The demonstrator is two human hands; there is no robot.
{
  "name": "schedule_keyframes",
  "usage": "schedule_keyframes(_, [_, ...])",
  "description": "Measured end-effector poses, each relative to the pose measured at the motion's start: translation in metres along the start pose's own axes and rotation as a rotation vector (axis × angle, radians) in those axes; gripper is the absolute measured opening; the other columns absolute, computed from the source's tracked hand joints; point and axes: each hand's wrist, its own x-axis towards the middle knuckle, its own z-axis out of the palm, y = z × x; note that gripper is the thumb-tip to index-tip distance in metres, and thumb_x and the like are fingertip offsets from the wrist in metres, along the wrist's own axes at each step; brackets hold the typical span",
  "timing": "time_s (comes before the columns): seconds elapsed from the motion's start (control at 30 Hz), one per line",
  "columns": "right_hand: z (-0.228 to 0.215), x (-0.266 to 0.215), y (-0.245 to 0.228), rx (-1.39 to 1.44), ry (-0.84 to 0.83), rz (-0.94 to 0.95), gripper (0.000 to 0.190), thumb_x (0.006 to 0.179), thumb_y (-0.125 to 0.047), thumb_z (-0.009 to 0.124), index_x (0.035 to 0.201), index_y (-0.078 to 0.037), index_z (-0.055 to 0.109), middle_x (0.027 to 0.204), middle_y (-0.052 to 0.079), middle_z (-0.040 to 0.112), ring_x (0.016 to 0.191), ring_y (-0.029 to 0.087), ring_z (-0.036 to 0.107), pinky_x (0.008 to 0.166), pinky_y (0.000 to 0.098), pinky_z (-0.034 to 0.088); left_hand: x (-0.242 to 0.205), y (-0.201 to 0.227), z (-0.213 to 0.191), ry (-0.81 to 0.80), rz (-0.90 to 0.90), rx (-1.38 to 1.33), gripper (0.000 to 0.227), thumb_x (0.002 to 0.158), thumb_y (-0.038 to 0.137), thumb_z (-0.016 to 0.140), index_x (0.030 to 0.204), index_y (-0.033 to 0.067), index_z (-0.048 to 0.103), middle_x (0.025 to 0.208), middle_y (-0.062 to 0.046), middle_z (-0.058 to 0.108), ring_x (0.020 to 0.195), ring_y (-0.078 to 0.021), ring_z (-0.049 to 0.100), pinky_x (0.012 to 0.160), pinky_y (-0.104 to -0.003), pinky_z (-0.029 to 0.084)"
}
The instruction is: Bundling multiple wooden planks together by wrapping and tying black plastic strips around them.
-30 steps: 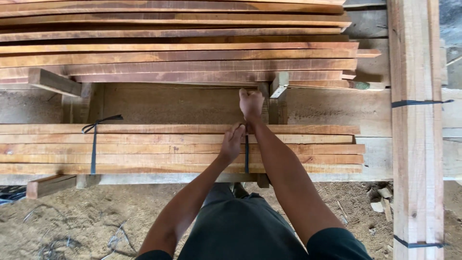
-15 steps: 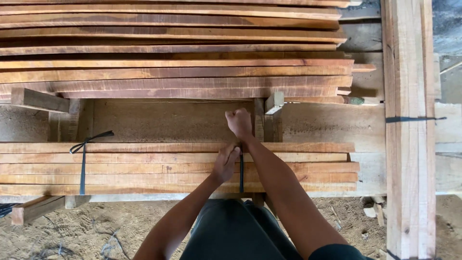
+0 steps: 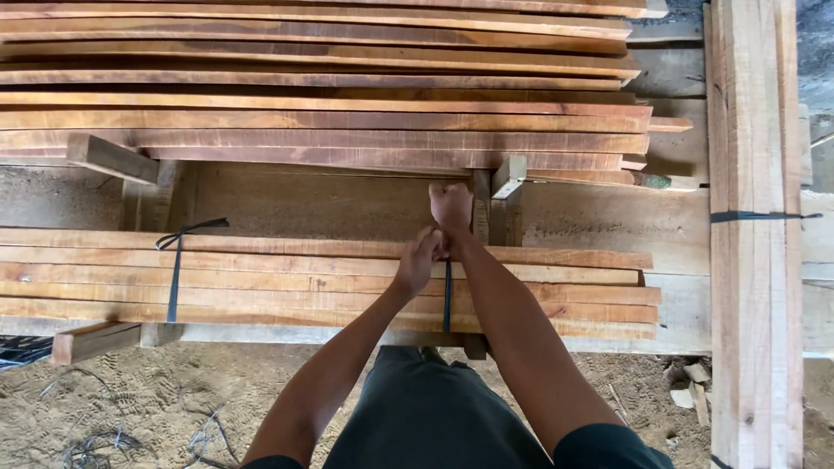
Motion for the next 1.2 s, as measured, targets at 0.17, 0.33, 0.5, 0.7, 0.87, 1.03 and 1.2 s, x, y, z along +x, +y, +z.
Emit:
schedule_keyframes(0.17, [-0.019,-0.010,-0.025,0.043,0.050,-0.001,0.044,0.082,-0.021,0.062,0.044,-0.012,0.042,0.039,0.002,0.034,0.039,0.010,0.032,0.038,0.0368,0.032,-0.013,0.005,0.019,0.070,0.053,-0.217,0.033,0.109,0.020,0.042,0.076,0.0190,0.038,0.073,0.008,0.029,0.069,-0.0066,0.033,0.072,-0.027,0.035])
schedule_keyframes(0.33, [-0.028,-0.017,-0.038,0.065,0.074,-0.039,0.045,0.082,-0.020,0.062,0.045,-0.014,0.038,0.041,-0.002,0.032,0.043,0.009,0.029,0.039,0.0373,0.032,-0.016,-0.001,0.007,-0.026,0.095,-0.155,0.038,0.111,0.020,0.045,0.074,0.0160,0.042,0.070,0.005,0.032,0.069,-0.0083,0.034,0.076,-0.028,0.038])
schedule_keyframes(0.5, [-0.018,-0.016,-0.033,0.038,0.050,-0.037,0.044,0.081,-0.021,0.061,0.043,-0.012,0.040,0.038,0.001,0.033,0.042,0.009,0.030,0.039,0.0400,0.028,-0.015,0.004,0.001,-0.096,0.158,0.024,0.037,0.112,0.019,0.041,0.076,0.0147,0.045,0.072,0.005,0.033,0.069,-0.0102,0.037,0.078,-0.031,0.042])
schedule_keyframes(0.7, [-0.008,-0.010,-0.021,-0.039,-0.007,-0.016,0.043,0.082,-0.025,0.064,0.044,-0.013,0.046,0.039,0.003,0.037,0.040,0.011,0.035,0.038,0.0388,0.031,-0.020,0.018,0.000,-0.107,0.138,0.069,0.038,0.114,0.020,0.038,0.077,0.0152,0.046,0.069,0.006,0.037,0.068,-0.0063,0.039,0.076,-0.030,0.043])
schedule_keyframes(0.87, [-0.006,-0.013,-0.015,-0.103,-0.104,0.016,0.040,0.081,-0.025,0.064,0.048,-0.006,0.049,0.043,0.009,0.044,0.042,0.014,0.043,0.040,0.0409,0.036,-0.017,0.018,-0.006,-0.118,0.164,0.082,0.039,0.115,0.021,0.038,0.077,0.0142,0.047,0.067,0.005,0.039,0.067,-0.0059,0.040,0.074,-0.029,0.045])
schedule_keyframes(1.03, [0.011,-0.003,0.005,-0.158,-0.182,0.063,0.037,0.083,-0.022,0.065,0.059,0.000,0.050,0.049,0.016,0.048,0.044,0.024,0.052,0.041,0.0449,0.039,-0.008,0.020,-0.007,-0.137,0.170,0.110,0.040,0.114,0.021,0.039,0.075,0.0136,0.044,0.067,0.005,0.036,0.064,-0.0087,0.037,0.067,-0.030,0.042])
schedule_keyframes(1.2, [0.004,-0.008,0.005,-0.199,-0.149,0.026,0.030,0.084,-0.018,0.063,0.067,0.006,0.057,0.058,0.023,0.057,0.055,0.035,0.066,0.042,0.0455,0.045,-0.013,0.022,-0.007,-0.157,0.165,0.098,0.037,0.114,0.020,0.037,0.078,0.0157,0.047,0.067,0.005,0.036,0.062,-0.0081,0.036,0.065,-0.030,0.042])
